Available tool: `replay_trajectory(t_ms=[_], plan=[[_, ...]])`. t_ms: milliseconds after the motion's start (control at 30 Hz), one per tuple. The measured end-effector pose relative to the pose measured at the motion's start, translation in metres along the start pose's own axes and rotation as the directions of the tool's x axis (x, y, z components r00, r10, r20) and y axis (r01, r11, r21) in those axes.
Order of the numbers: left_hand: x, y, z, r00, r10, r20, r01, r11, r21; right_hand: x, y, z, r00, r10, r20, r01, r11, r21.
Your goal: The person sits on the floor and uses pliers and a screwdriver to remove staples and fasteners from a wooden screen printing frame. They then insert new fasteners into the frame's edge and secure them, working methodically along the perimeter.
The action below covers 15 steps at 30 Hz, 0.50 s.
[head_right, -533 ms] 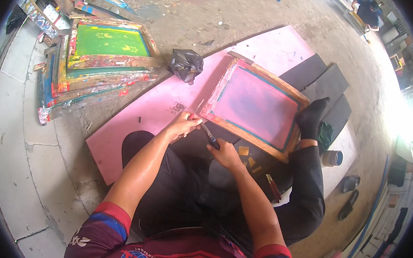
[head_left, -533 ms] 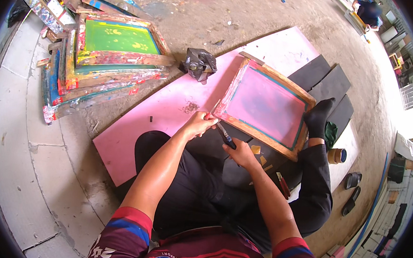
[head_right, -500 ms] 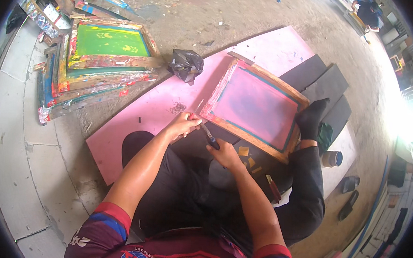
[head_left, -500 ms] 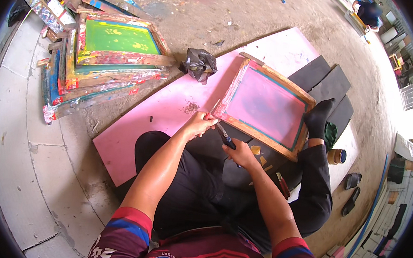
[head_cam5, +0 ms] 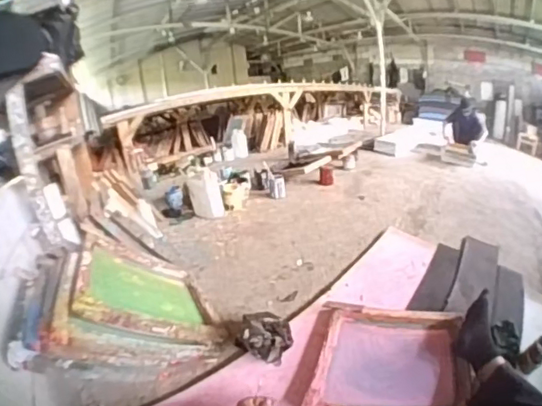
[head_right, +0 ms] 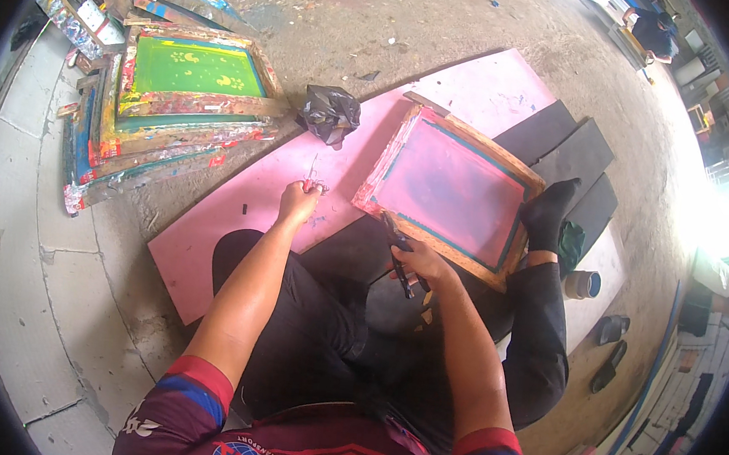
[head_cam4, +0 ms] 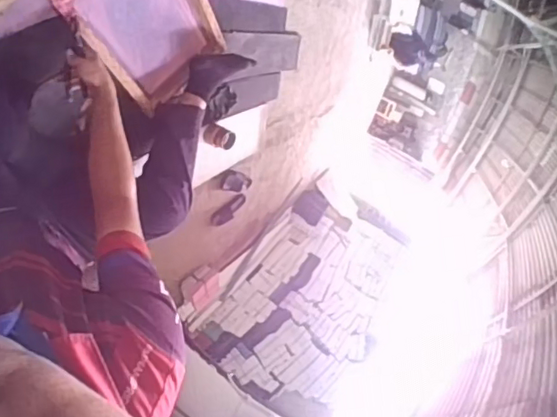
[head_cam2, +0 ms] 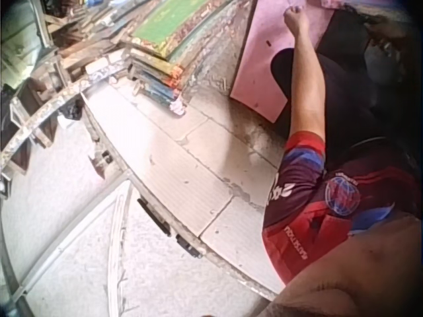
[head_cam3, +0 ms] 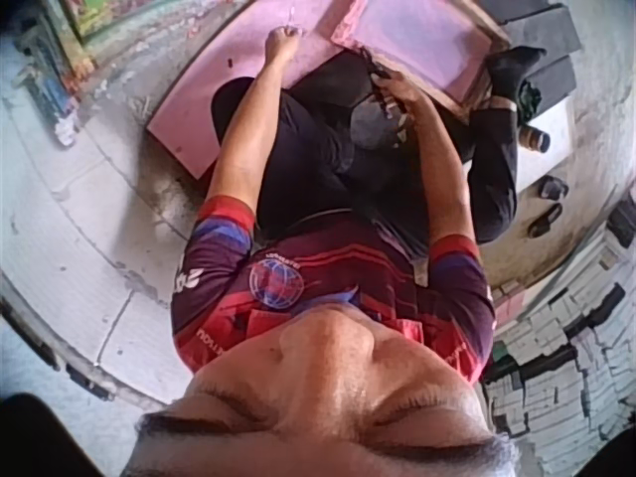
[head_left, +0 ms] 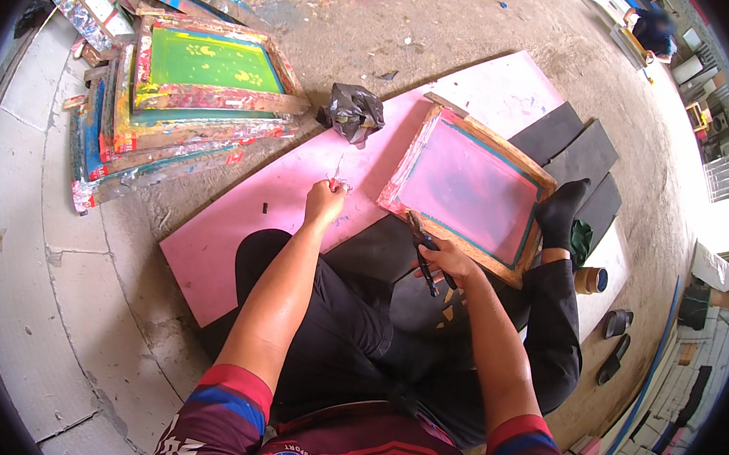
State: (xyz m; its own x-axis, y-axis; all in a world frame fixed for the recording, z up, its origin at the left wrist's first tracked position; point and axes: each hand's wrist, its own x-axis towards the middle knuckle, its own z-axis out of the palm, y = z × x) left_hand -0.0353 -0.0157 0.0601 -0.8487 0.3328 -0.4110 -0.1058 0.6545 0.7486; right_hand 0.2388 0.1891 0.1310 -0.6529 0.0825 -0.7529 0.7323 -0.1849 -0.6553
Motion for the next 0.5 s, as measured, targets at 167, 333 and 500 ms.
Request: replay_trajectory(t_ms=[167, 333, 500], plan=[[0.004, -0.008, 0.001, 0.999, 0.001, -0.033, 0.001, 0.999, 0.045, 0.011, -0.005, -0.011, 0.999, 0.031, 0.029, -0.03, 0.999, -0.011], [-0.009, 0.012, -0.01, 0.995, -0.068, -0.073, 0.076, 0.991, 0.107, 0.011, -0.024, -0.01, 0.992, 0.101, -0.076, -0.117, 0.961, -0.251], [-0.022, 0.027, -0.013, 0.996, 0.014, -0.092, -0.003, 0.993, 0.12, 0.023, 0.005, 0.02, 0.904, -0.255, -0.343, -0.057, 0.724, -0.687]])
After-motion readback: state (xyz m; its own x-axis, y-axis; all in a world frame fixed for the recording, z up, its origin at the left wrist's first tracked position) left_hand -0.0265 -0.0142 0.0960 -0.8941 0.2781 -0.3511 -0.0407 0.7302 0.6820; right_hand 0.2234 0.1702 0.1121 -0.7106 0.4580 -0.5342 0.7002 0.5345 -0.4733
